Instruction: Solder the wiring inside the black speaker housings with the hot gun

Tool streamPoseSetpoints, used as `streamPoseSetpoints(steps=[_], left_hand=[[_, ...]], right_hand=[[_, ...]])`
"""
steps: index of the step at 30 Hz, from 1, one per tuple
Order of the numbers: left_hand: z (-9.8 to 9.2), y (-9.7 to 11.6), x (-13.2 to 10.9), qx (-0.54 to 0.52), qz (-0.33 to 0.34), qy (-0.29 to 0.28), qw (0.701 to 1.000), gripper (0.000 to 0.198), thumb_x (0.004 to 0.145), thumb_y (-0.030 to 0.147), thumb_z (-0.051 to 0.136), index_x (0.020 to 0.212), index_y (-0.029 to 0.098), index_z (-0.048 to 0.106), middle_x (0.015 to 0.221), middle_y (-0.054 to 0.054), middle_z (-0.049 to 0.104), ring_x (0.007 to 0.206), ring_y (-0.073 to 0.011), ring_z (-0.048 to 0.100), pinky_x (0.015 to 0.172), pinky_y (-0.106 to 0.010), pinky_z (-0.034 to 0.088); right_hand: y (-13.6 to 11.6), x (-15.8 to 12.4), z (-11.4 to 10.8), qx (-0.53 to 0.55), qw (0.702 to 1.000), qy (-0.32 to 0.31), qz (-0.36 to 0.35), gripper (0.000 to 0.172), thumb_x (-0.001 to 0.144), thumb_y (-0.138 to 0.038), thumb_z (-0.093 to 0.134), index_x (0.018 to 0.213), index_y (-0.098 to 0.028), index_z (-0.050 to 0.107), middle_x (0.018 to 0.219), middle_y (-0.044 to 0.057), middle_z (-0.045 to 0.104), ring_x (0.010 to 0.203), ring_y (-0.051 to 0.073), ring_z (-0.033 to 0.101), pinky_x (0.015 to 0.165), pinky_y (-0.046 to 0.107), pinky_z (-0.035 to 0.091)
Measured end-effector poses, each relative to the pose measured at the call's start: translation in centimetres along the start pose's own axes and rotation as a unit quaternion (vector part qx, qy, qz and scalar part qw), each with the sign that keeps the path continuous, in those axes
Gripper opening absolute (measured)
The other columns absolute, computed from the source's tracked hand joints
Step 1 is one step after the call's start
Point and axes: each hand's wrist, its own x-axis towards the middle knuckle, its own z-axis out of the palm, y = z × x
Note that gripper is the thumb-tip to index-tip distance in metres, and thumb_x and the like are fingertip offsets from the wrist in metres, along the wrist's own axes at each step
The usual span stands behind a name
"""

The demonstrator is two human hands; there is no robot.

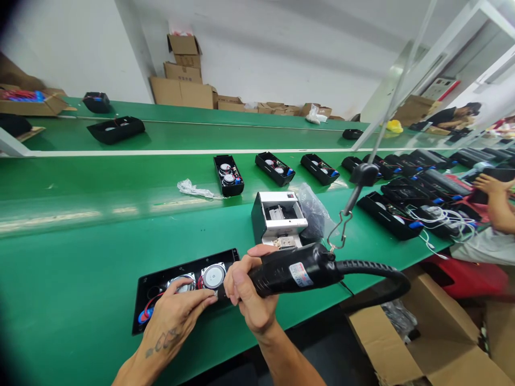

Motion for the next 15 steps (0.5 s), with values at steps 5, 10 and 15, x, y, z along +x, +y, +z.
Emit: streamPoseSetpoints(steps=[5,10,15], left_hand=[[0.06,-0.28,-0.26,0.011,-0.019,-0.001,1.0,0.031,0.109,0.035,0.052,0.097,0.031,0.08,0.082,0.008,0.084,0.063,-0.0152,0.073,0.093,-0.043,0.06],[0.36,-0.63,-0.43,0.024,-0.026,0.005,0.999,0.031,0.107,0.04,0.056,0.093,0.033,0.083,0.077,0.007,0.083,0.067,-0.0168,0.074,0.085,-0.037,0.062],[0.29,-0.61,-0.26,0.009,-0.031,0.025,0.999,0.035,0.108,0.043,0.053,0.094,0.035,0.083,0.081,0.008,0.084,0.067,-0.0169,0.074,0.086,-0.04,0.063]], right_hand=[[0.02,-0.06,0.06,0.022,1.0,-0.004,-0.001,0.027,0.102,-0.016,0.056,0.123,-0.033,0.055,0.062,-0.011,0.042,0.043,0.008,0.036,0.046,0.023,0.04],[-0.03,-0.36,0.19,0.014,0.999,-0.027,0.008,0.029,0.103,-0.016,0.056,0.125,-0.034,0.053,0.065,-0.011,0.043,0.046,0.008,0.041,0.048,0.022,0.042],[-0.55,-0.15,0.3,0.027,0.999,-0.011,-0.013,0.028,0.103,-0.014,0.055,0.124,-0.032,0.055,0.063,-0.011,0.042,0.045,0.008,0.038,0.048,0.022,0.041]])
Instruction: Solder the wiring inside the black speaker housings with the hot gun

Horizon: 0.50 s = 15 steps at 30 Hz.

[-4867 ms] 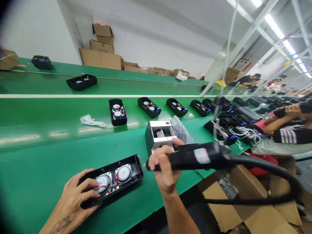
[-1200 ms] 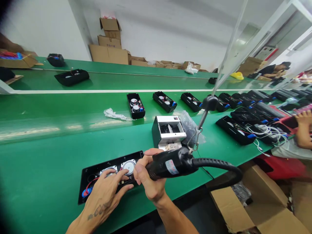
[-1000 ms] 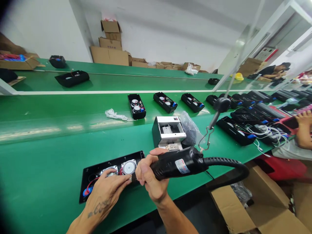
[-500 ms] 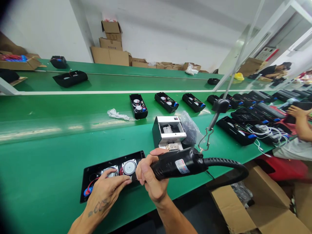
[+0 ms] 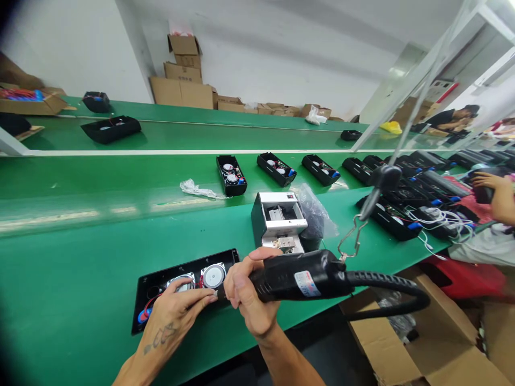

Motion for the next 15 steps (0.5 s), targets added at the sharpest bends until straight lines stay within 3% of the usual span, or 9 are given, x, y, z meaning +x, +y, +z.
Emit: streamPoseSetpoints(steps=[15], left_hand=[[-0.13,0.24,0.3,-0.009,0.006,0.026,1.0,0.041,0.11,0.046,0.048,0.09,0.033,0.082,0.075,0.009,0.083,0.059,-0.0161,0.072,0.083,-0.041,0.063]], right_hand=[[0.29,-0.21,0.17,-0.019,1.0,-0.02,0.006,0.026,0.104,-0.018,0.057,0.125,-0.033,0.052,0.063,-0.011,0.043,0.046,0.009,0.041,0.048,0.023,0.042]])
